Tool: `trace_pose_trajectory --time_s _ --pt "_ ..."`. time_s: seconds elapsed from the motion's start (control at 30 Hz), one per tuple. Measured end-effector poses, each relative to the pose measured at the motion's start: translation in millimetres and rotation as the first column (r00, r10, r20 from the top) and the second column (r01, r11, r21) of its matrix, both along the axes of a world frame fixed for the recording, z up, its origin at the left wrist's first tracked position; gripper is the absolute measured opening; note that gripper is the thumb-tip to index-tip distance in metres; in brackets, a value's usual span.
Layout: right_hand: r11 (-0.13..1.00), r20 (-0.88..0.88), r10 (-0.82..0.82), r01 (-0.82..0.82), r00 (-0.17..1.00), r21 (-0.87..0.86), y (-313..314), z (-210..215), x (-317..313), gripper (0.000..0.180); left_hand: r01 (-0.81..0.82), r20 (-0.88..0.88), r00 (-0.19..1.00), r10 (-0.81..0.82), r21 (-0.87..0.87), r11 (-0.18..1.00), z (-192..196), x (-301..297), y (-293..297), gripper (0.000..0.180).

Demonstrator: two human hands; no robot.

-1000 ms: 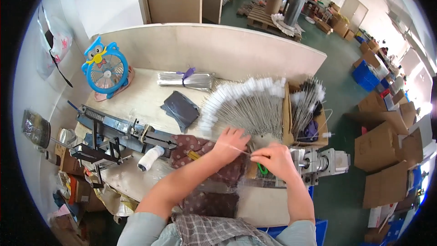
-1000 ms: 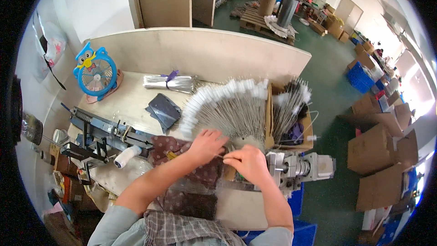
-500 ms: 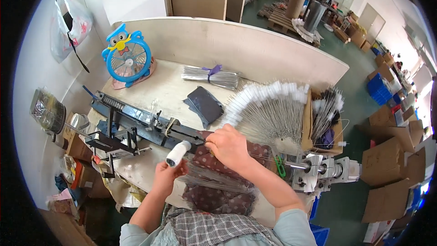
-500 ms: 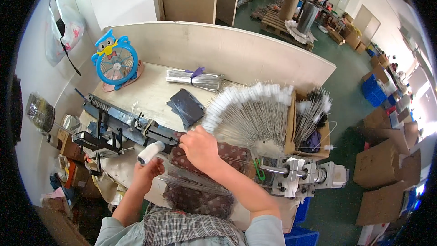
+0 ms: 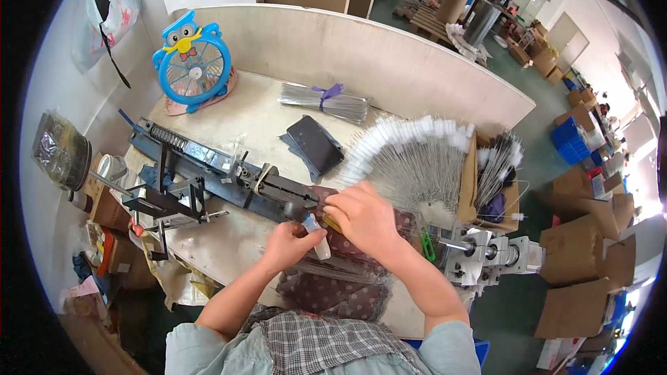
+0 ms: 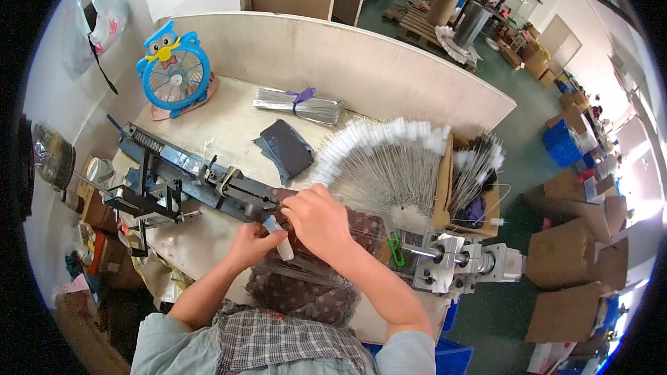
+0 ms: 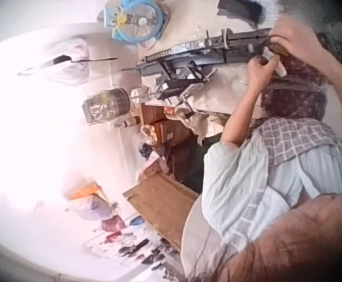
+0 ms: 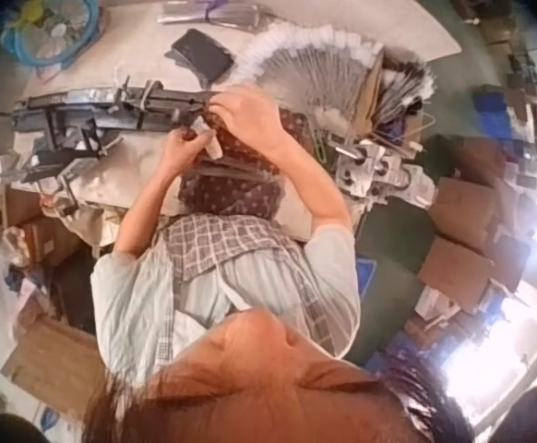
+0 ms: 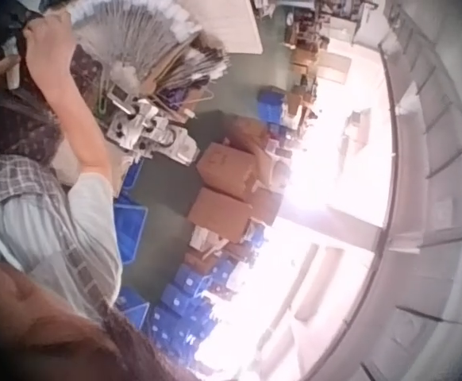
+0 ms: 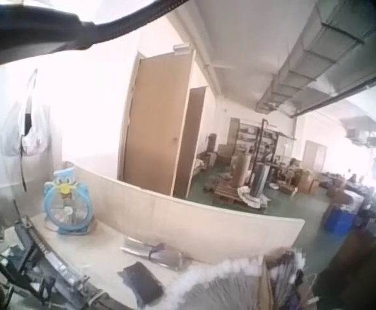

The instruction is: Assembling brushes by inserting bristles into handles and securing them using a semi-automatic machine.

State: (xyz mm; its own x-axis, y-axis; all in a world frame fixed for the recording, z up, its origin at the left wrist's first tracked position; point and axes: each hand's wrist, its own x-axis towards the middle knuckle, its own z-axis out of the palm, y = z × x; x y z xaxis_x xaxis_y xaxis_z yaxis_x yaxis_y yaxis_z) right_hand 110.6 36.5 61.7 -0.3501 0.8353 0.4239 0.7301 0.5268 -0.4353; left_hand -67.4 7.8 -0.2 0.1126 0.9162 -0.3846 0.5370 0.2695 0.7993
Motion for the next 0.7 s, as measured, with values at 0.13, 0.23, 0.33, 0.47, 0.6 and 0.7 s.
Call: trace_pose_trajectory --time_s 0.13,0.23,0.33,0.47,0.6,0.7 --pt "0.995 -0.089 -0.031 0.039 0.996 0.094 -29.0 0.7 28.6 0.013 -0.197 0.614 0.750 0.245 -0.147 0.969 -5.7 19.7 -10.0 0.028" --pt "0.999 -0.089 -0.002 0.006 0.996 0.047 -49.4 -29.4 40.1 0.016 -0.278 0.722 0.632 0.279 -0.125 0.952 -16.9 37.1 -18.2 0.014" --pt "0.998 -0.089 0.041 -0.044 0.995 -0.034 -44.4 -55.7 29.8 0.019 -0.174 0.450 0.888 0.097 0.133 0.976 -20.4 23.4 -8.9 0.015" --pt "0.996 -0.053 -0.007 0.003 0.999 -0.087 -18.9 -88.2 12.8 0.021 -0.006 0.092 0.996 -0.020 0.281 0.960 -16.2 8.5 -2.5 0.032" --pt "0.985 0.005 0.125 -0.124 0.992 -0.119 -30.6 -70.8 24.1 0.020 -0.153 0.349 0.933 0.087 0.168 0.974 -28.8 -28.7 -13.2 0.039" --pt "0.982 0.043 0.082 -0.073 0.996 -0.176 -33.4 -62.9 32.0 0.019 -0.608 0.599 0.566 0.566 -0.160 0.777 -49.1 -89.1 -19.5 0.033"
